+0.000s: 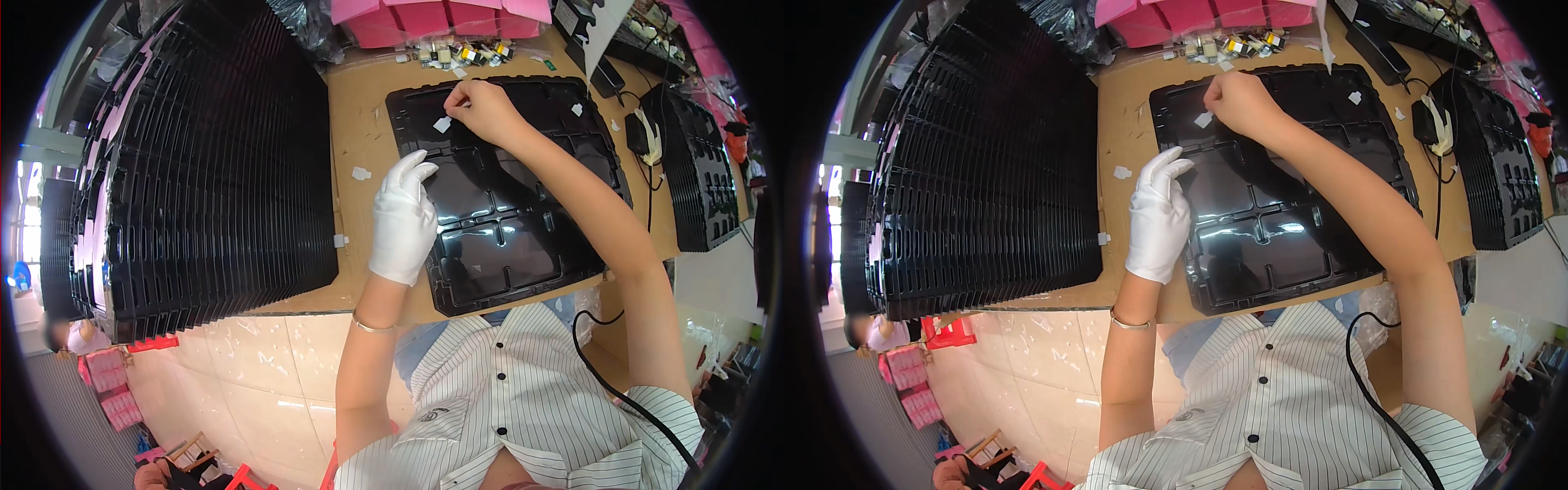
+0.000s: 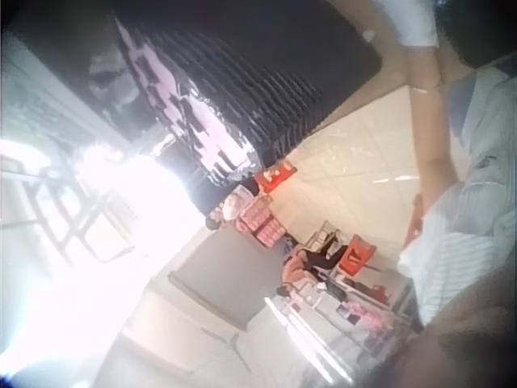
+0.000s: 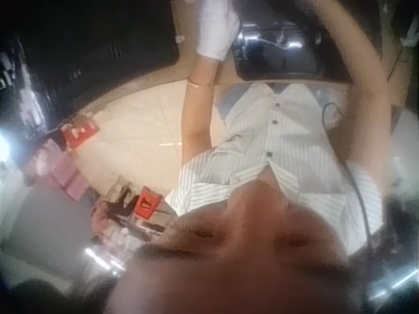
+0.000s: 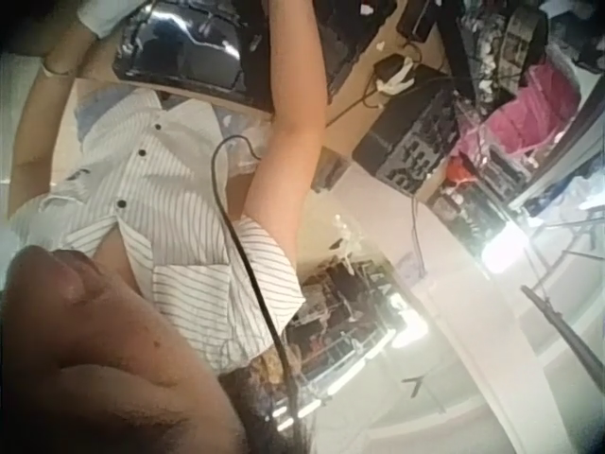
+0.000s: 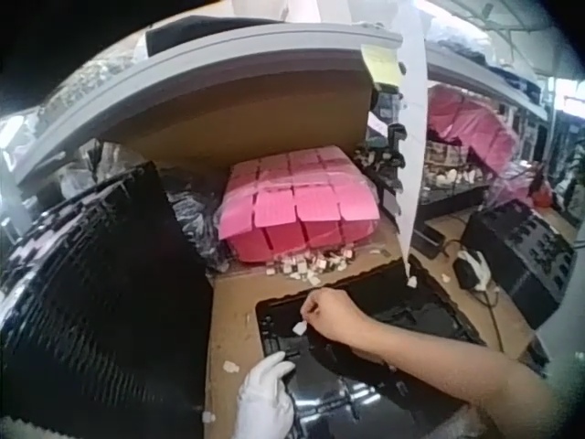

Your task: The person assembles toy components by hand, taking pink plastic parts and white strips from a plastic tray and joining them together.

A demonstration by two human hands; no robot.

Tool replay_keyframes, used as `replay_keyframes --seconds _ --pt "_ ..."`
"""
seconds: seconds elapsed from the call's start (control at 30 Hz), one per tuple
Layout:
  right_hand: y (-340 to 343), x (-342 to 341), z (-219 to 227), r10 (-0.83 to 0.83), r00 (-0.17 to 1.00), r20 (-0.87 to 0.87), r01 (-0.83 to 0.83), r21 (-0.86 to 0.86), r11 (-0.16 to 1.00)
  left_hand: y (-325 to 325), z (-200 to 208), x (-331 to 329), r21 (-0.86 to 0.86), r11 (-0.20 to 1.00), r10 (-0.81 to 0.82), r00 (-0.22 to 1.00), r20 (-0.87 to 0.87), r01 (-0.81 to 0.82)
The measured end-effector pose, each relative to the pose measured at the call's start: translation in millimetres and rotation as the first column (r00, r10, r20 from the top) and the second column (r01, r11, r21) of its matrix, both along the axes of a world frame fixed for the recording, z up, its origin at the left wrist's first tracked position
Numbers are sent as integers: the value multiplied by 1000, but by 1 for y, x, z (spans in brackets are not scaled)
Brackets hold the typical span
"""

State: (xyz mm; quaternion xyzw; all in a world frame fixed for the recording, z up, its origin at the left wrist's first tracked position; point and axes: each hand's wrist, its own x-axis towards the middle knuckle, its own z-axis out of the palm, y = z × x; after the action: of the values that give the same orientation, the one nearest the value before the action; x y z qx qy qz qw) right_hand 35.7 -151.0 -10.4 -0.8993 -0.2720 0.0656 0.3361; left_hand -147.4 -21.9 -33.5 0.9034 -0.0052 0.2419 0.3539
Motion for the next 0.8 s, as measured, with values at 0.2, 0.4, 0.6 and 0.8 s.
replay_keyframes --seconds 0.2,0.4,0.6,0.8 --pt "15 12 -4 -38 989 -145 34 -33 999 1 1 2 -69 998 -13 1000 -10 12" --pt "21 7 14 87 986 -141 -126 -291 948 1 6 -1 -59 998 -7 1000 -17 6" --pt "9 9 -6 35 998 -58 -49 -271 961 -1 10 -2 -130 991 -20 996 -88 8" --pt "12 3 -9 -8 1000 -27 3 -177 984 -1 10 -2 -108 994 -5 997 -80 -4"
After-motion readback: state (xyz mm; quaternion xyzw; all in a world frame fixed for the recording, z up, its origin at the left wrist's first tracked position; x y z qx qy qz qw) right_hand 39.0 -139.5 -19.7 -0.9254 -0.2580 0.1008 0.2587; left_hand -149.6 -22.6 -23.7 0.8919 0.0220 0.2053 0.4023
